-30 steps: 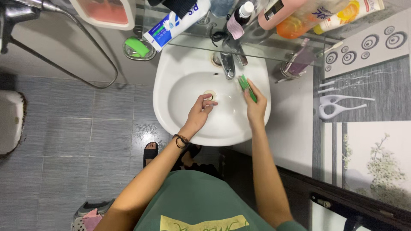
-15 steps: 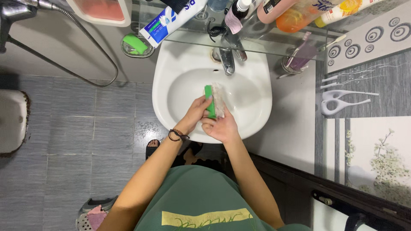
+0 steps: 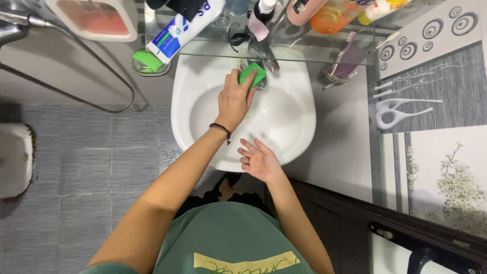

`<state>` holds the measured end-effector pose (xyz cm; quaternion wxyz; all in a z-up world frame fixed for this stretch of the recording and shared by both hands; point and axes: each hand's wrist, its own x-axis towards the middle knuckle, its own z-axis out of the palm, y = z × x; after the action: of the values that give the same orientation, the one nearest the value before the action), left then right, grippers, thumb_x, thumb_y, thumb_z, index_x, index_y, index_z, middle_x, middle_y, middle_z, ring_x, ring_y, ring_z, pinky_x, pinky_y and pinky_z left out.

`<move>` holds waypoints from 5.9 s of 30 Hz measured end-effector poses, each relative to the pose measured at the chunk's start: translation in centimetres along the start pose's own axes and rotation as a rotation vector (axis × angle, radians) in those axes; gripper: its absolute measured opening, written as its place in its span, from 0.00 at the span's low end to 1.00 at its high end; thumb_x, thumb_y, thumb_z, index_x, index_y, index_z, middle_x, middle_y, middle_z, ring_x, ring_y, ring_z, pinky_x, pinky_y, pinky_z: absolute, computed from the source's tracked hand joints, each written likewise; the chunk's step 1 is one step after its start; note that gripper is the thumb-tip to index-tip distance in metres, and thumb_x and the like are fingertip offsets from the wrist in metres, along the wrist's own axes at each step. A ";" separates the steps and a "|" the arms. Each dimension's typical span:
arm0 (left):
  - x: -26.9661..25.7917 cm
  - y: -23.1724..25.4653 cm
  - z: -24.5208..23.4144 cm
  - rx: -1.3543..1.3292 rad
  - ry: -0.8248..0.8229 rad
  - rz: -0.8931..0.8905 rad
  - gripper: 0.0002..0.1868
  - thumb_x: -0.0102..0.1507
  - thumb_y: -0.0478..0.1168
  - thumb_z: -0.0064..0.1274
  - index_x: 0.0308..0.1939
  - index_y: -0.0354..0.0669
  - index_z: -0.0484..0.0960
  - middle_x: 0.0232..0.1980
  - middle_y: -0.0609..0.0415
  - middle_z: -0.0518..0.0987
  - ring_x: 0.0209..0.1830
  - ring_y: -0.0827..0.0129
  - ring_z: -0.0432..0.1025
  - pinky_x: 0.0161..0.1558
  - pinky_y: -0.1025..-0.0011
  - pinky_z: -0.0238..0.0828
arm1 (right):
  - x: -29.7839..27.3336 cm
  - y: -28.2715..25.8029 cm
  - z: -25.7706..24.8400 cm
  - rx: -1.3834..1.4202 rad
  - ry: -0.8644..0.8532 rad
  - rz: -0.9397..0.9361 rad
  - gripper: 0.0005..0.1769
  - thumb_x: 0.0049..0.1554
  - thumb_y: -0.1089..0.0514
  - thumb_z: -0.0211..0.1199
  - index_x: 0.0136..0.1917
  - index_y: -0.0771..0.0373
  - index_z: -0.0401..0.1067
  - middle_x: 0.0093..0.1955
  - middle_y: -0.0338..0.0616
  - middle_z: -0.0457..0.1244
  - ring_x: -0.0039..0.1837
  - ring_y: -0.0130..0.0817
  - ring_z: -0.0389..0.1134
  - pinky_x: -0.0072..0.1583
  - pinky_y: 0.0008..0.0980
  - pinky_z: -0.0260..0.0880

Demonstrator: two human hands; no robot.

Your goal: The person scrubs a white bathroom sink using a green sponge. They wipe the basin, the faucet, and the surrounding countertop area. The person rinses the sponge under running water and continues scrubbing the sink surfaces.

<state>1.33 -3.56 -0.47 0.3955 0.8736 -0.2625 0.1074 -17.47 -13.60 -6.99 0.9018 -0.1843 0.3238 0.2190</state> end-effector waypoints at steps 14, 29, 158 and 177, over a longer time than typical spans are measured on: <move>3.2 -2.7 1.9 0.131 -0.002 0.061 0.23 0.67 0.42 0.59 0.66 0.52 0.75 0.63 0.42 0.70 0.54 0.50 0.69 0.44 0.58 0.77 | 0.2 0.5 -2.6 0.073 0.153 -0.048 0.18 0.64 0.46 0.53 0.60 0.58 0.68 0.46 0.41 0.62 0.41 0.32 0.56 0.45 0.29 0.58; 1.9 -1.9 2.3 0.115 -0.034 0.082 0.27 0.62 0.42 0.58 0.66 0.52 0.74 0.62 0.37 0.69 0.52 0.45 0.69 0.40 0.55 0.76 | 1.3 -0.9 -2.9 0.114 0.259 -0.092 0.16 0.63 0.48 0.54 0.57 0.59 0.70 0.43 0.41 0.61 0.39 0.32 0.55 0.43 0.29 0.58; 5.2 -7.2 10.9 -0.510 -0.172 -0.854 0.31 0.68 0.59 0.34 0.74 0.61 0.54 0.68 0.41 0.66 0.59 0.37 0.71 0.59 0.45 0.66 | 0.7 1.5 -0.8 -0.060 0.481 -0.203 0.15 0.62 0.52 0.52 0.59 0.60 0.68 0.43 0.43 0.62 0.37 0.34 0.54 0.42 0.33 0.57; -9.0 -7.7 7.2 -1.364 -0.544 -1.005 0.23 0.71 0.53 0.40 0.48 0.34 0.76 0.32 0.52 0.79 0.22 0.71 0.73 0.21 0.74 0.69 | 7.1 -2.6 3.7 -0.030 0.211 -0.283 0.41 0.63 0.28 0.38 0.72 0.60 0.62 0.66 0.45 0.63 0.67 0.43 0.63 0.64 0.48 0.65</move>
<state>-2.16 -1.31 -13.71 0.7540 0.4551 0.0599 -0.4698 -9.33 -12.08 -8.48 0.8817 -0.2634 0.3843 0.0741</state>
